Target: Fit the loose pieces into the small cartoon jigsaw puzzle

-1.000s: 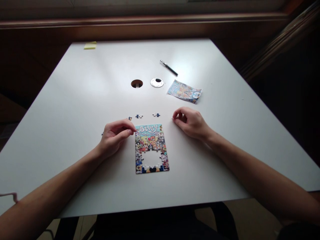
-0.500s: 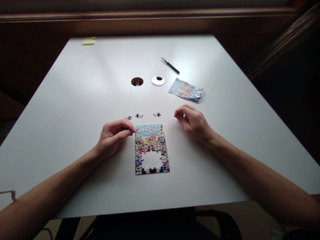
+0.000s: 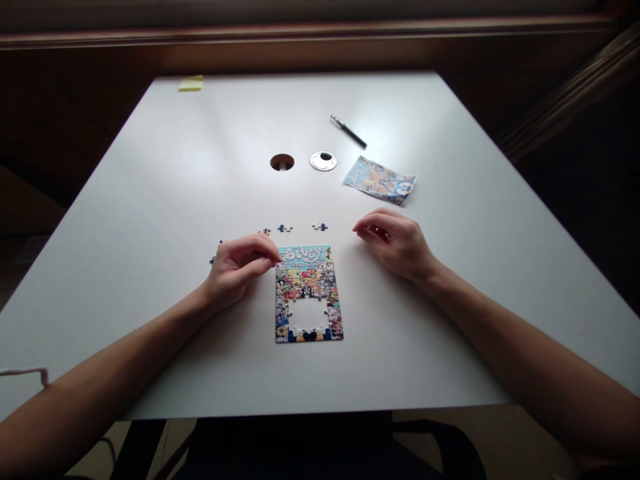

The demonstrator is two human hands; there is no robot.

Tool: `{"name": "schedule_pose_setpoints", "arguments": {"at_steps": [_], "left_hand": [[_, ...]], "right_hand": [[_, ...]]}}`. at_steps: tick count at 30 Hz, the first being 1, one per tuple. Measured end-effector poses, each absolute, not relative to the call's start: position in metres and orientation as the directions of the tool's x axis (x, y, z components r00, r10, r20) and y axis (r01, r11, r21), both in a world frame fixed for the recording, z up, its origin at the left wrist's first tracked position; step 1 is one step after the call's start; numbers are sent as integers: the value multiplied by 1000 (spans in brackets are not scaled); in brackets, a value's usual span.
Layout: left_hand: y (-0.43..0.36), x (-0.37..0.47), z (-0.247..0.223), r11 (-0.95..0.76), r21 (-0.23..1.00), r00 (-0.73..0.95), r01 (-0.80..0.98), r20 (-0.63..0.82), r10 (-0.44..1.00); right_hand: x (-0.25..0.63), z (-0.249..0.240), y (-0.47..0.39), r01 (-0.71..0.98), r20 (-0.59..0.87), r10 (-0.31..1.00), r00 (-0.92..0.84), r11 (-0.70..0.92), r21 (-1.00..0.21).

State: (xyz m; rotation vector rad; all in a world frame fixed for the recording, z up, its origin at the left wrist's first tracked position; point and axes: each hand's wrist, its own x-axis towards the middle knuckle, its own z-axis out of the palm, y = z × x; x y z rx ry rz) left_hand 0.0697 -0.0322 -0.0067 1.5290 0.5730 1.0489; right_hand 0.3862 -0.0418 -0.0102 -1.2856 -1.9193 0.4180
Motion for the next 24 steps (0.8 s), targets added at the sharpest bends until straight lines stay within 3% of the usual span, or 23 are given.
{"name": "schedule_pose_setpoints", "arguments": {"at_steps": [3, 7, 12, 21, 24], "left_hand": [[-32, 69, -5, -268, 945, 486, -185, 325, 811], [-29, 65, -1, -287, 945, 435, -157, 327, 839], [-20, 57, -1, -315, 939, 320, -137, 343, 883], [-12, 49, 1, -356, 931, 238, -84, 365, 900], [-3, 36, 9, -447, 894, 190, 30, 434, 881]], "right_hand": [[385, -9, -42, 548, 355, 930, -101, 349, -760], [379, -4, -46, 178, 120, 990, -69, 131, -975], [371, 1, -52, -54, -9, 988, -157, -17, -998], [369, 1, -52, -41, -48, 979, -198, -58, -997], [374, -2, -50, 43, -10, 980, -196, -2, -999]]}}
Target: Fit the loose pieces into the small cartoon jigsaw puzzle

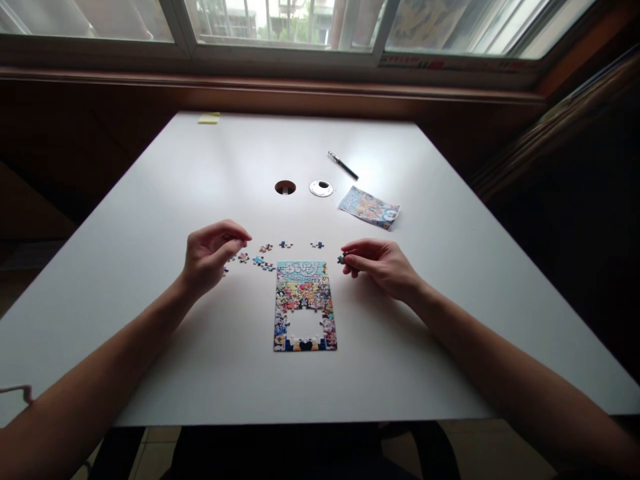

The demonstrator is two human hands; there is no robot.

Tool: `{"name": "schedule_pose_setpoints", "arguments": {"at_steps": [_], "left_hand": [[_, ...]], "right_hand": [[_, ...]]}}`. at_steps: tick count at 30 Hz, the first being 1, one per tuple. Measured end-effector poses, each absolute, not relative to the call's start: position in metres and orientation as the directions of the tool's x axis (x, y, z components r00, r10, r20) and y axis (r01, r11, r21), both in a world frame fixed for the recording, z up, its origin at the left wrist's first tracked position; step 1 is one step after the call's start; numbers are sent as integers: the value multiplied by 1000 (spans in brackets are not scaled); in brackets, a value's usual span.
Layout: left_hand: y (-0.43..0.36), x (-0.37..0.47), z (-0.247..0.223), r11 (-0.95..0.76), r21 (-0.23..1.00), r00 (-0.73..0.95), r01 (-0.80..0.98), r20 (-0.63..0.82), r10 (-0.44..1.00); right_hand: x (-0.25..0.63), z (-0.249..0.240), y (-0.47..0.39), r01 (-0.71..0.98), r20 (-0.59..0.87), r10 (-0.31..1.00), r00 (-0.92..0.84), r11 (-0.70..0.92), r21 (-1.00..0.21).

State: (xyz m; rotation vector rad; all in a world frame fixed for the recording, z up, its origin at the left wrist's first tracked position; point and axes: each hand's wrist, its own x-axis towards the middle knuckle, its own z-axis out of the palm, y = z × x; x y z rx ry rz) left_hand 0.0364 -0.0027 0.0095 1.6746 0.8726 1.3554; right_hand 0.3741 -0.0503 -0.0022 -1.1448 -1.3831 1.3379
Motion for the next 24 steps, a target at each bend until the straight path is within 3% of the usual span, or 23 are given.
{"name": "schedule_pose_setpoints", "arguments": {"at_steps": [2, 5, 8, 11, 16, 24], "left_hand": [[7, 22, 16, -520, 817, 185, 249, 487, 854], [21, -2, 20, -584, 567, 338, 580, 485, 807], [29, -13, 15, -663, 405, 547, 630, 374, 749], [28, -7, 9, -705, 366, 625, 608, 327, 709], [23, 28, 6, -701, 292, 622, 651, 323, 713], [34, 48, 15, -610, 474, 615, 635, 169, 770]], "right_hand": [[380, -6, -47, 162, 54, 984, -172, 83, -983], [389, -12, -41, 455, 215, 968, -128, 250, -854], [395, -16, -35, 653, 338, 922, -189, 375, -658], [394, -17, -32, 714, 363, 900, -243, 419, -561], [390, -19, -32, 735, 371, 882, -289, 453, -505], [391, -21, -30, 723, 406, 871, -276, 466, -510]]}}
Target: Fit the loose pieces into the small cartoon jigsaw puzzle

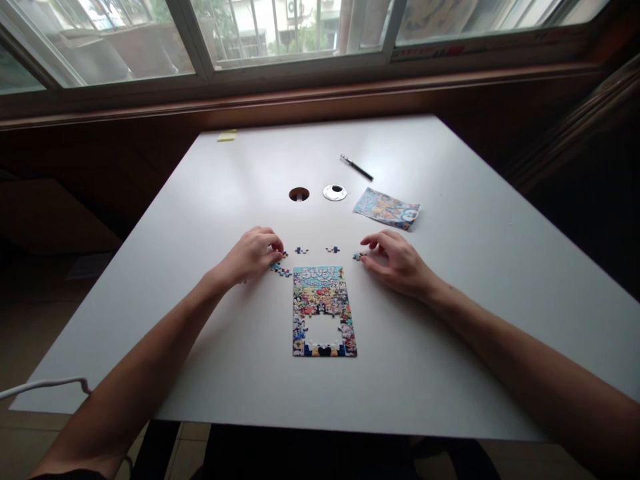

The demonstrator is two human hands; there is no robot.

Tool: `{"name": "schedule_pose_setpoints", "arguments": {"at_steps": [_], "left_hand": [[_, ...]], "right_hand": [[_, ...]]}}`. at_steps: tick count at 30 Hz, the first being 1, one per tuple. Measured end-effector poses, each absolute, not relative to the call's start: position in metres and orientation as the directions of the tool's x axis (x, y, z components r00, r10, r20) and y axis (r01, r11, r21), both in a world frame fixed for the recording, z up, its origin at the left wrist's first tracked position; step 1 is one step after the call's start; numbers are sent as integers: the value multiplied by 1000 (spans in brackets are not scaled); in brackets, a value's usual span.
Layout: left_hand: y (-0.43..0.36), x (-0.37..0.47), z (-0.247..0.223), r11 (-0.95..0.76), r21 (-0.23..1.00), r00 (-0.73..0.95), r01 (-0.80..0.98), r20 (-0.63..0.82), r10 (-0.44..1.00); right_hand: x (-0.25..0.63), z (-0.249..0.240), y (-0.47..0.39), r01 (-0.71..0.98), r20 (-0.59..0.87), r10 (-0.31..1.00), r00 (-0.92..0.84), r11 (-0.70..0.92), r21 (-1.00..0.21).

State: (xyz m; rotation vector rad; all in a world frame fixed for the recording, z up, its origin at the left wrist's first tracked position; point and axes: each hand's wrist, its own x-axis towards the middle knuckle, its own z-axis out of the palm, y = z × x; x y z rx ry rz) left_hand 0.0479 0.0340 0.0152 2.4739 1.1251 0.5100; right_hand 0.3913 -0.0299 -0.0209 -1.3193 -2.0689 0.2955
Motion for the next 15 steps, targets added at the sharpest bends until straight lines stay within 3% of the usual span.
{"name": "schedule_pose_setpoints", "arguments": {"at_steps": [4, 8, 11, 15], "left_hand": [[21, 58, 25, -539, 637, 608, 551, 136, 782], [-14, 83, 34, -256, 916, 646, 308, -4, 763], [-34, 98, 39, -129, 954, 690, 269, -97, 717], [-39, 106, 40, -90, 961, 737, 263, -140, 661]], "right_hand": [[382, -11, -39, 696, 543, 793, -276, 555, -456], [360, 3, -63, 561, 603, 708, -367, 686, -464], [346, 7, -78, 486, 619, 663, -420, 741, -464], [340, 4, -84, 451, 597, 654, -464, 755, -476]]}}
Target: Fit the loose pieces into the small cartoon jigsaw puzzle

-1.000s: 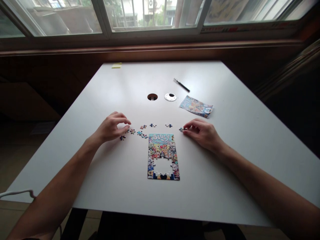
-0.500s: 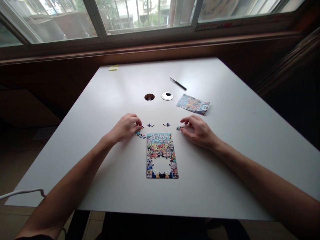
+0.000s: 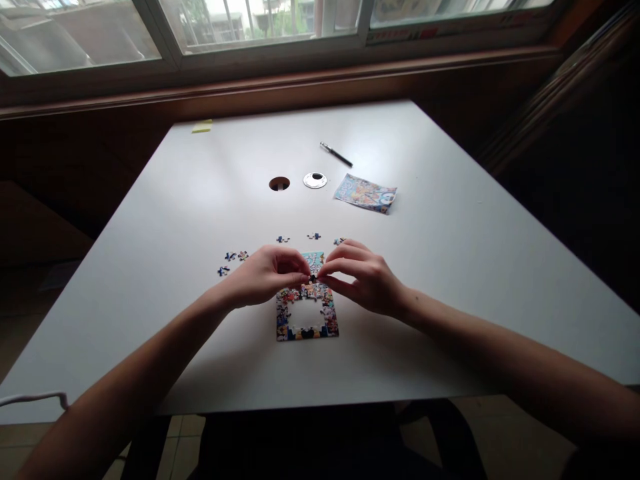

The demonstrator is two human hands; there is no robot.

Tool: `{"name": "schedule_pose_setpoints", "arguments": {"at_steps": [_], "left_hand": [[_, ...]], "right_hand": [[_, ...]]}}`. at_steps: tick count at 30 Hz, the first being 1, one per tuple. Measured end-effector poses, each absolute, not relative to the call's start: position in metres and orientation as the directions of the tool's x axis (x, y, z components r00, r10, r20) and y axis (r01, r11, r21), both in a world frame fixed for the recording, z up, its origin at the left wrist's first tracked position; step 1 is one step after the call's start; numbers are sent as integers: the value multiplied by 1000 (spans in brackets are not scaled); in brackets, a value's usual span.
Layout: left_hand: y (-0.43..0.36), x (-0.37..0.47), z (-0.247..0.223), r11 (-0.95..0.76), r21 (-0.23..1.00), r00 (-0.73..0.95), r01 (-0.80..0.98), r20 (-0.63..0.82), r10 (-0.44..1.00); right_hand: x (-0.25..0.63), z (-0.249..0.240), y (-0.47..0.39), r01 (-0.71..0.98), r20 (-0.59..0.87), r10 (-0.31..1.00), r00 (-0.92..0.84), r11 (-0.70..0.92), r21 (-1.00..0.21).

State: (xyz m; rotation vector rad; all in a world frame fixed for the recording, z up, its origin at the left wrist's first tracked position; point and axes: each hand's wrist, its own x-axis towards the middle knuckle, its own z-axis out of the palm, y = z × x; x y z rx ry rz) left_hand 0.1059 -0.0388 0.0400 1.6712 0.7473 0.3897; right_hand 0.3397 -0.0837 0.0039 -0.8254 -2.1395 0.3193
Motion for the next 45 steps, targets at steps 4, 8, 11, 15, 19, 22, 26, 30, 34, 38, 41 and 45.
{"name": "schedule_pose_setpoints", "arguments": {"at_steps": [4, 8, 11, 15, 19, 22, 26, 30, 34, 38, 41, 45], "left_hand": [[-37, 106, 38, -85, 962, 759, 258, -147, 634], [-38, 106, 38, -43, 970, 787, 240, -168, 593], [-39, 100, 38, -105, 957, 767, 270, -148, 625], [-42, 80, 26, -534, 771, 677, 346, 189, 711], [-47, 57, 5, -803, 560, 740, 204, 449, 501], [-50, 49, -1, -828, 547, 803, 125, 434, 408], [-49, 47, 1, -827, 558, 835, 75, 417, 357], [-50, 49, 2, -842, 535, 855, 68, 403, 325], [-52, 49, 2, -858, 507, 863, 86, 392, 319], [-53, 48, 1, -875, 475, 869, 93, 390, 304], [-53, 48, 1, -900, 423, 877, 100, 390, 281], [-53, 48, 1, -923, 370, 882, 105, 394, 258]], "right_hand": [[339, 3, -84, 419, 584, 655, -481, 756, -503], [336, 5, -87, 406, 571, 656, -495, 755, -515], [335, 7, -88, 410, 538, 678, -500, 733, -543], [330, 7, -90, 390, 486, 707, -514, 698, -601], [320, 5, -91, 387, 448, 717, -534, 678, -625], [314, 4, -91, 383, 431, 707, -560, 683, -623], [311, 0, -89, 376, 412, 686, -600, 697, -611], [309, -3, -87, 374, 408, 671, -619, 709, -598], [308, -4, -86, 383, 394, 667, -632, 711, -590], [307, -3, -86, 401, 380, 662, -646, 718, -569], [307, -2, -86, 415, 381, 657, -651, 727, -547], [306, -4, -86, 424, 385, 649, -656, 739, -524]]}}
